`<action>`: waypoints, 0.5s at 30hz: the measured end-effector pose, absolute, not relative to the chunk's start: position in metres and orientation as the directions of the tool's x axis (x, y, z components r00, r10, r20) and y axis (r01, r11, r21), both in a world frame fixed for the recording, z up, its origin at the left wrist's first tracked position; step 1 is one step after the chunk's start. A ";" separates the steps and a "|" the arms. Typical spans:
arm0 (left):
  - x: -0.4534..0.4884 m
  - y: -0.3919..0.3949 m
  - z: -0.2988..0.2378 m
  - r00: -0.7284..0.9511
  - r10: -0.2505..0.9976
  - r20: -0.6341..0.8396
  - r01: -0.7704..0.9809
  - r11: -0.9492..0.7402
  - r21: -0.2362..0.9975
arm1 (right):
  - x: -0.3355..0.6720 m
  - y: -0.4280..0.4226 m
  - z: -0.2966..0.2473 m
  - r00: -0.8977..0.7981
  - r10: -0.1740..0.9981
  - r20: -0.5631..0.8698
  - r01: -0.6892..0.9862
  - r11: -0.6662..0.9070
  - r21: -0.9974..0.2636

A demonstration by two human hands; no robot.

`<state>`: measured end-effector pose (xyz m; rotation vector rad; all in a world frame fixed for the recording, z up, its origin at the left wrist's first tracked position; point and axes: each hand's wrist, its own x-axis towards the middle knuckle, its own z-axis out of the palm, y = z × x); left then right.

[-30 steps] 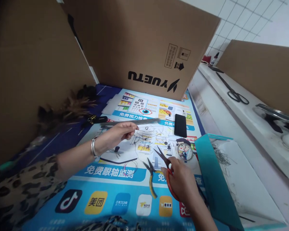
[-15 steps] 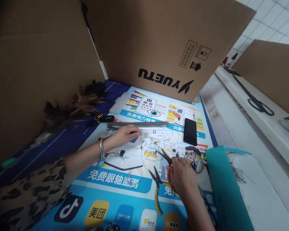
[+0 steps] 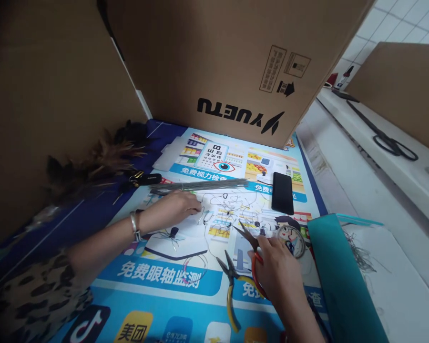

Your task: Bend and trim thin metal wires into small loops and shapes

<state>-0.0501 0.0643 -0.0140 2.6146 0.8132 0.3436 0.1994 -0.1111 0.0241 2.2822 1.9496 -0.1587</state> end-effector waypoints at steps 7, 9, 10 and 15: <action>-0.050 0.061 -0.007 0.837 0.544 0.067 0.478 -0.784 0.397 | 0.191 -0.110 0.023 0.131 0.958 -0.256 0.991 -0.130 0.020; -0.050 0.060 -0.004 0.843 0.535 0.055 0.472 -0.785 0.401 | 0.190 -0.111 0.025 0.130 0.955 -0.267 0.991 -0.128 0.025; -0.050 0.060 -0.002 0.846 0.531 0.050 0.469 -0.786 0.402 | 0.189 -0.111 0.026 0.127 0.954 -0.271 0.992 -0.125 0.025; -0.045 0.050 0.012 0.848 0.521 0.097 0.428 -0.782 0.454 | 0.189 -0.111 0.028 0.099 0.952 -0.290 0.995 -0.104 -0.003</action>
